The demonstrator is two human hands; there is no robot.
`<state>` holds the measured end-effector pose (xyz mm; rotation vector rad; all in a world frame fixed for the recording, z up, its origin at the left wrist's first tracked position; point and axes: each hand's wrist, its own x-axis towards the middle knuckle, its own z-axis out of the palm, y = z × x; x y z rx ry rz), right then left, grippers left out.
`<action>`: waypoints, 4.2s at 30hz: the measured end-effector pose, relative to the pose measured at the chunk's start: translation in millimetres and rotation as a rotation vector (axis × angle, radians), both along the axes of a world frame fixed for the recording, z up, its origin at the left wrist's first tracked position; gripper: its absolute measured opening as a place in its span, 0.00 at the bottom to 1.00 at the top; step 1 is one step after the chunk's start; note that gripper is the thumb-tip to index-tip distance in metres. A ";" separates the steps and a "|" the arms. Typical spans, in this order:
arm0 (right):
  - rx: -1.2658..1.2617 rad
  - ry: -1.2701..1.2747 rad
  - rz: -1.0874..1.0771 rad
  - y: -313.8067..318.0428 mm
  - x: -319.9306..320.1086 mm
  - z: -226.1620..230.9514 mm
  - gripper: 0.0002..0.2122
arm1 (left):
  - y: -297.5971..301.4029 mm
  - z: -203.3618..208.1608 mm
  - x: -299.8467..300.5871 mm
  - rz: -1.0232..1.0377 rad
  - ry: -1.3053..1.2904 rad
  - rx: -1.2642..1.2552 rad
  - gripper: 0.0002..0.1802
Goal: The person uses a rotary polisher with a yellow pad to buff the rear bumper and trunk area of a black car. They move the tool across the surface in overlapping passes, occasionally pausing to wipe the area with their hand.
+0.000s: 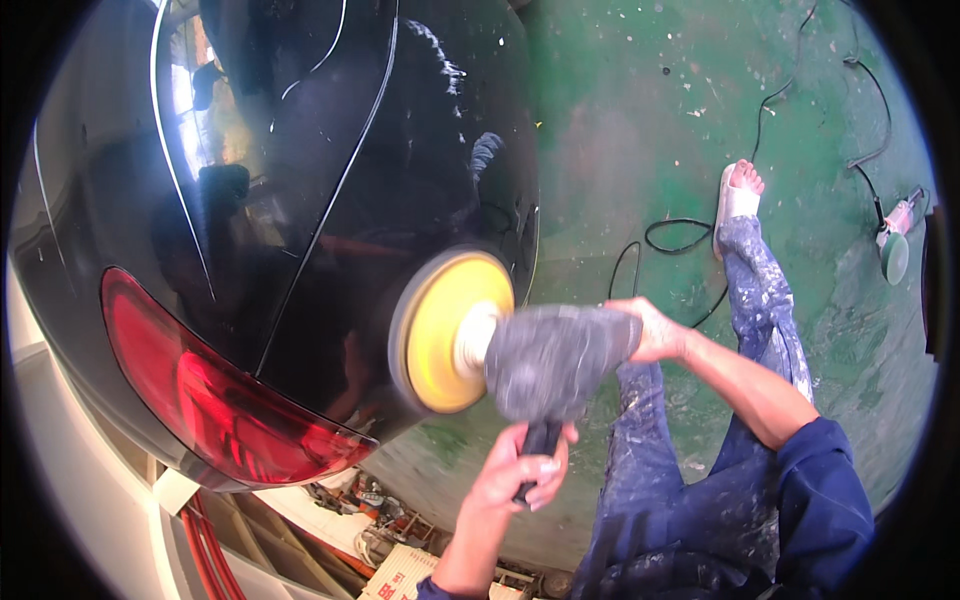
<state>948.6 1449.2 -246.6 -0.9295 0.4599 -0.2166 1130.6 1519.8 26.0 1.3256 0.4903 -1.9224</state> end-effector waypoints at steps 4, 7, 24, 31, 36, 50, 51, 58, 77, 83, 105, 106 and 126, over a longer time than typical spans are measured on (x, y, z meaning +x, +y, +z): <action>-0.234 0.034 0.123 44.6 -8.0 -2.3 0.19 | 98.6 10.5 -11.2 0.058 0.046 0.106 0.20; -0.302 0.014 0.204 45.4 -7.6 4.6 0.19 | 111.1 10.2 -12.8 0.062 0.059 0.111 0.20; -0.567 -0.006 -0.011 -65.0 37.8 73.3 0.18 | 24.3 64.5 28.0 -0.136 -0.121 -0.161 0.26; -0.697 -0.014 0.117 -8.0 19.7 77.4 0.24 | 106.8 76.0 10.3 -0.084 -0.135 -0.041 0.23; -0.678 -0.029 0.022 -60.6 21.5 95.4 0.24 | 48.9 91.5 16.6 -0.177 -0.125 -0.067 0.20; -0.288 0.106 -0.167 -184.9 18.9 27.9 0.19 | -227.3 22.5 22.7 0.037 0.151 -0.228 0.17; -0.269 0.081 -0.172 -169.7 21.6 27.0 0.19 | -217.3 20.2 23.1 0.021 0.137 -0.211 0.17; -0.441 -0.029 0.051 -24.6 -2.1 -17.6 0.17 | -92.6 33.4 -4.2 -0.096 -0.031 -0.035 0.20; -0.165 0.128 -0.035 -167.8 19.4 -21.9 0.16 | -230.5 -35.7 10.8 0.132 0.166 -0.112 0.16; -0.352 -0.022 0.063 -13.9 -1.2 -7.1 0.13 | -101.3 -1.3 -15.1 0.042 0.005 0.000 0.18; 0.100 -0.018 -0.112 -51.1 15.0 -46.2 0.19 | -155.0 -77.7 -17.2 0.339 0.228 -0.002 0.17; 0.040 -0.020 -0.069 -28.6 13.1 -43.2 0.20 | -123.0 -64.8 -22.0 0.321 0.224 0.008 0.19; 0.124 0.074 -0.040 -169.9 47.2 -125.6 0.12 | -279.2 -154.0 14.6 0.423 0.275 -0.100 0.15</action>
